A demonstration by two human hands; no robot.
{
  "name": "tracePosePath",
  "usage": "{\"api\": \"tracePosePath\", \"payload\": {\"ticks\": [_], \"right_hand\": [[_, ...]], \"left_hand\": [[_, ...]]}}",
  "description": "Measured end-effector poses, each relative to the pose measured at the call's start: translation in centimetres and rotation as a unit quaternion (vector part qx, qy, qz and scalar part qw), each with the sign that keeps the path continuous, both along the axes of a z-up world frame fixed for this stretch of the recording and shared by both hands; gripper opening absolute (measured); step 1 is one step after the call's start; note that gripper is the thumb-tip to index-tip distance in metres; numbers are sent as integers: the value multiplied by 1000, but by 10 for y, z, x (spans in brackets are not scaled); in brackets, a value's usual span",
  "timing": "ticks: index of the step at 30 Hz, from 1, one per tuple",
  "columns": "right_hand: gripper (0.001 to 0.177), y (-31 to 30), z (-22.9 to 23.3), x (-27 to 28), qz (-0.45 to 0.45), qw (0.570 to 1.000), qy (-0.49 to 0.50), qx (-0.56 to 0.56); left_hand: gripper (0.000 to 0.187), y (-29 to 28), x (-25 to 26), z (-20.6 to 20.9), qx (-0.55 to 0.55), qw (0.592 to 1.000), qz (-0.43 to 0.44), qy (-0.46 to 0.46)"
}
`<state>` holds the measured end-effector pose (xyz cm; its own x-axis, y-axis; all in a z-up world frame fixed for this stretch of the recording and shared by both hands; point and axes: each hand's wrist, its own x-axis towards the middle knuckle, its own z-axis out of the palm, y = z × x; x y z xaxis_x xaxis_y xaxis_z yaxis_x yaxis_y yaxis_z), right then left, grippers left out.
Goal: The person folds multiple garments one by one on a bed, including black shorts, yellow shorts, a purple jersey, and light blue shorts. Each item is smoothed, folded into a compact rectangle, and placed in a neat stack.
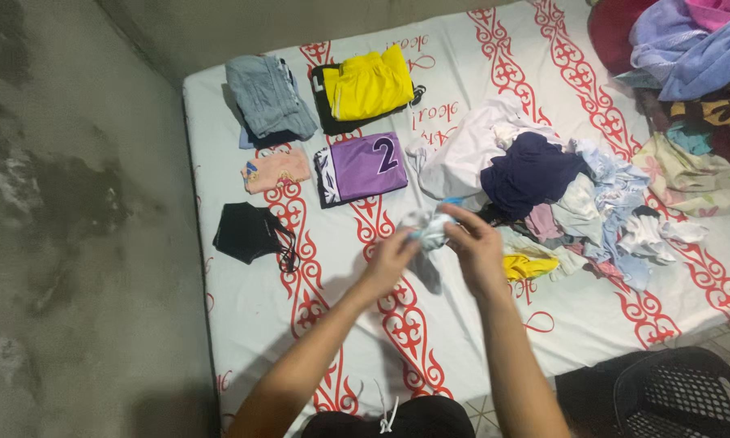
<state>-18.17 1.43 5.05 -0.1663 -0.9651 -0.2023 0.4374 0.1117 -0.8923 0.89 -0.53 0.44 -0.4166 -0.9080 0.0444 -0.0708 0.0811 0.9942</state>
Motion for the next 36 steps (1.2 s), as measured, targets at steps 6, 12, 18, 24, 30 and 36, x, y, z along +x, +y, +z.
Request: {"api": "tracePosePath", "payload": {"ticks": [6,12,18,24,30,36], "right_hand": [[43,10,8,-22,-44,998,51,-10],[41,29,16,28,70,976,179,-105],[51,45,-23,76,144,925,344,-68],[34,34,-60,47,122,978,167,0],[35,10,-43,51,128,991,30,-8],[78,28,3,72,202,979,31,16]], "left_hand": [[27,-20,31,26,115,978,-4,176],[22,-25,43,44,106,985,-5,139],[21,-38,38,51,92,963,86,236],[57,-82,54,16,16,972,229,48],[124,-36,24,-35,-28,963,183,-196],[54,-6,30,-18,113,959,191,-179]]}}
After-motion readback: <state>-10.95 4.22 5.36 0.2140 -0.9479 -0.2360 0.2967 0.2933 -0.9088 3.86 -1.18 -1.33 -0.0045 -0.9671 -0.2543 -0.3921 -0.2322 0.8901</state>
